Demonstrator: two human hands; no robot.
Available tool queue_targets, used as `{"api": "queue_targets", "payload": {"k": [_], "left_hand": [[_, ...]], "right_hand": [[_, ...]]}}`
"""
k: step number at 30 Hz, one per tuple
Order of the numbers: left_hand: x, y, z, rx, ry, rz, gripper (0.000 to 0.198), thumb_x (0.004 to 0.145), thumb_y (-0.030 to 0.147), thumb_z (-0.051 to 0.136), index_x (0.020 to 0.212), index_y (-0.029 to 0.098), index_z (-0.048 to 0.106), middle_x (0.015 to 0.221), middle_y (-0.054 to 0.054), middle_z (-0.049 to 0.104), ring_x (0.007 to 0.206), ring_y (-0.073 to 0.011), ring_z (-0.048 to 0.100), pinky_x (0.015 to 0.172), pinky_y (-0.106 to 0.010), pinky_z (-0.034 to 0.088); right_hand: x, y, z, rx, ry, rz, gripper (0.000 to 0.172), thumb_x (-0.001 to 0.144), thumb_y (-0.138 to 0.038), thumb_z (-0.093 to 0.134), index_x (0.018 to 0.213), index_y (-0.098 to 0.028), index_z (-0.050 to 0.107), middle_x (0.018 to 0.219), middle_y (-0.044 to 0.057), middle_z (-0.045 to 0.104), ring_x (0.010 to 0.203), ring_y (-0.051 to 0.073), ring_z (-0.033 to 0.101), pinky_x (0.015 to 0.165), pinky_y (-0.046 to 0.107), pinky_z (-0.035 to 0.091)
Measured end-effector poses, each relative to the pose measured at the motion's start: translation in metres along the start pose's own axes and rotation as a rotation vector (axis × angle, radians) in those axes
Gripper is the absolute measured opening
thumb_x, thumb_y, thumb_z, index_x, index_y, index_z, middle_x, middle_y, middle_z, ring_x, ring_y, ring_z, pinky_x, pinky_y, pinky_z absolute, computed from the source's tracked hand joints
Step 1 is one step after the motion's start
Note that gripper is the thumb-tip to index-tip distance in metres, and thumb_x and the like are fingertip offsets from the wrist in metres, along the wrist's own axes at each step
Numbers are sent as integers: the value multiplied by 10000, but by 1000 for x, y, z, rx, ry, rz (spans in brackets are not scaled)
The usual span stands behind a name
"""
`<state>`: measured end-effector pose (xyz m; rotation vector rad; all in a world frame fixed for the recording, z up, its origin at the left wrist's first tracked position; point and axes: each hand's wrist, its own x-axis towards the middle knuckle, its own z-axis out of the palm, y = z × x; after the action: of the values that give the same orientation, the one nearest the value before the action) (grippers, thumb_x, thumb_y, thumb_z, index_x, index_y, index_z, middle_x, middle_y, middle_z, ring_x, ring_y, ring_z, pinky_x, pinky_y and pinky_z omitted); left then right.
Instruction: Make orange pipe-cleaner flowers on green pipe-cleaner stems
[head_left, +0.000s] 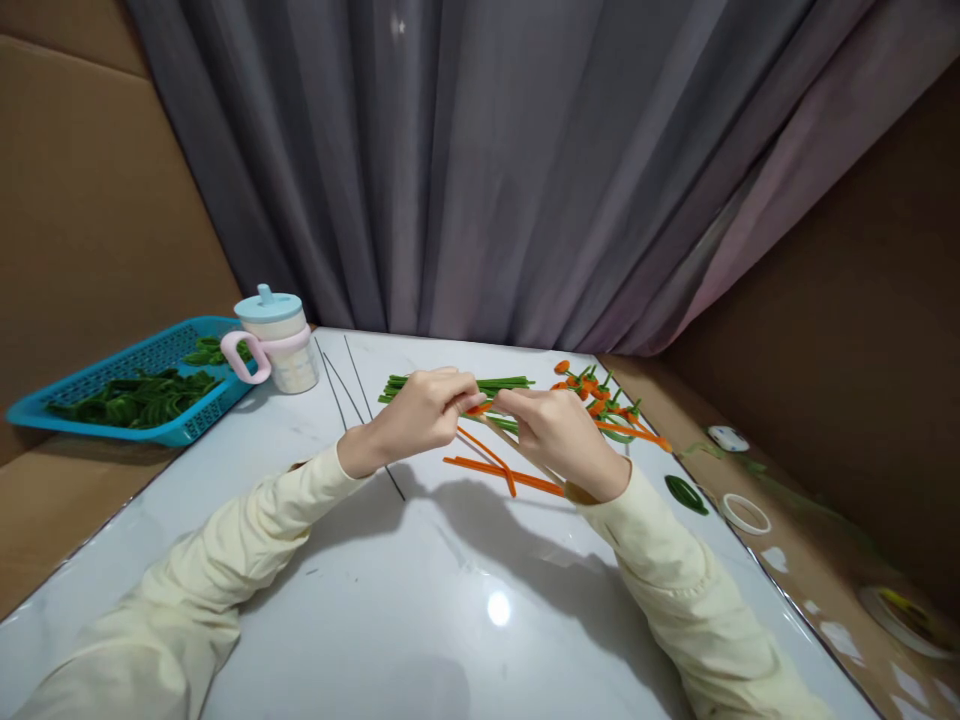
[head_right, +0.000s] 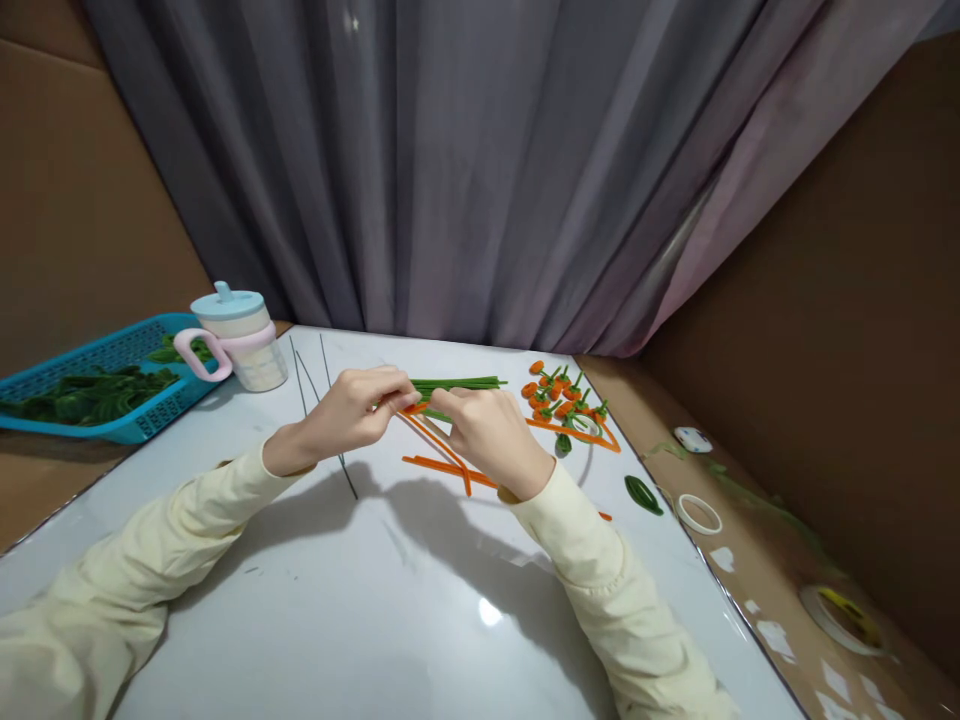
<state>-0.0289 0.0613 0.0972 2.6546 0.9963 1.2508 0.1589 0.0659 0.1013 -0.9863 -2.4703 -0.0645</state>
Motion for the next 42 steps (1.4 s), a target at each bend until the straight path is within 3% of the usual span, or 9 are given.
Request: {"api": "queue_targets", "payload": {"k": [5, 8, 13, 18, 22, 25, 31, 37, 42], "left_hand": [[1, 8, -7, -288, -83, -222, 229, 851, 206, 466, 638, 151, 527, 494, 51, 410, 449, -68, 330, 456, -197, 279], [0, 8, -5, -434, -54, -294, 254, 868, 268, 465, 651, 150, 524, 528, 33, 448, 486, -80, 393, 474, -203, 314], [0, 5, 1, -616, 28, -382, 251, 859, 343, 508, 706, 145, 532, 611, 3, 530, 574, -105, 492, 552, -225, 406], [2, 5, 1, -584, 0, -445, 259, 858, 341, 504, 693, 144, 532, 596, 9, 522, 566, -99, 487, 557, -222, 398], [3, 7, 0, -471, -27, -443, 284, 854, 314, 482, 625, 147, 504, 542, 23, 482, 514, -86, 434, 510, -210, 344], [2, 11, -2, -466, -84, -440, 277, 848, 297, 477, 618, 145, 505, 505, 33, 450, 475, -79, 393, 472, -202, 308], [0, 19, -6, -548, -165, -436, 239, 858, 280, 462, 662, 150, 507, 533, 29, 468, 481, -83, 407, 469, -205, 313], [-3, 24, -5, -561, -15, -377, 237, 869, 275, 472, 666, 155, 505, 558, 24, 474, 503, -90, 422, 484, -218, 332], [-6, 24, 2, -519, 168, -328, 218, 879, 272, 490, 699, 157, 534, 614, 2, 542, 579, -112, 520, 555, -233, 404]], "right_hand": [[7, 7, -3, 333, -31, -105, 191, 777, -89, 400, 616, -164, 470, 509, -57, 342, 475, 68, 262, 498, 201, 228], [10, 4, -3, 460, -30, -5, 216, 790, -140, 431, 575, -164, 446, 487, -65, 302, 477, 65, 262, 495, 198, 235], [10, 1, -1, 664, -65, 145, 249, 834, -207, 420, 599, -158, 486, 477, -51, 429, 465, 67, 353, 489, 191, 280], [7, 8, -9, 503, -34, -19, 198, 822, -130, 458, 638, -149, 530, 514, -48, 457, 487, 62, 384, 507, 185, 291], [1, 12, -21, 317, -71, -246, 229, 823, -42, 397, 835, -147, 601, 735, 18, 591, 626, 86, 500, 591, 193, 345], [-2, 14, -25, 210, -94, -264, 333, 787, 27, 350, 888, -159, 608, 756, 24, 596, 625, 87, 505, 584, 191, 344], [5, 16, -16, 331, -20, -313, 204, 852, -95, 412, 738, -144, 573, 622, -4, 531, 546, 72, 442, 542, 176, 329], [10, 13, -1, 602, -15, -129, 225, 836, -156, 445, 634, -146, 545, 513, -43, 426, 486, 58, 363, 497, 188, 284], [11, 1, 11, 1117, -66, 170, 232, 830, -284, 501, 640, -152, 521, 494, -53, 397, 446, 53, 295, 427, 190, 215]]}}
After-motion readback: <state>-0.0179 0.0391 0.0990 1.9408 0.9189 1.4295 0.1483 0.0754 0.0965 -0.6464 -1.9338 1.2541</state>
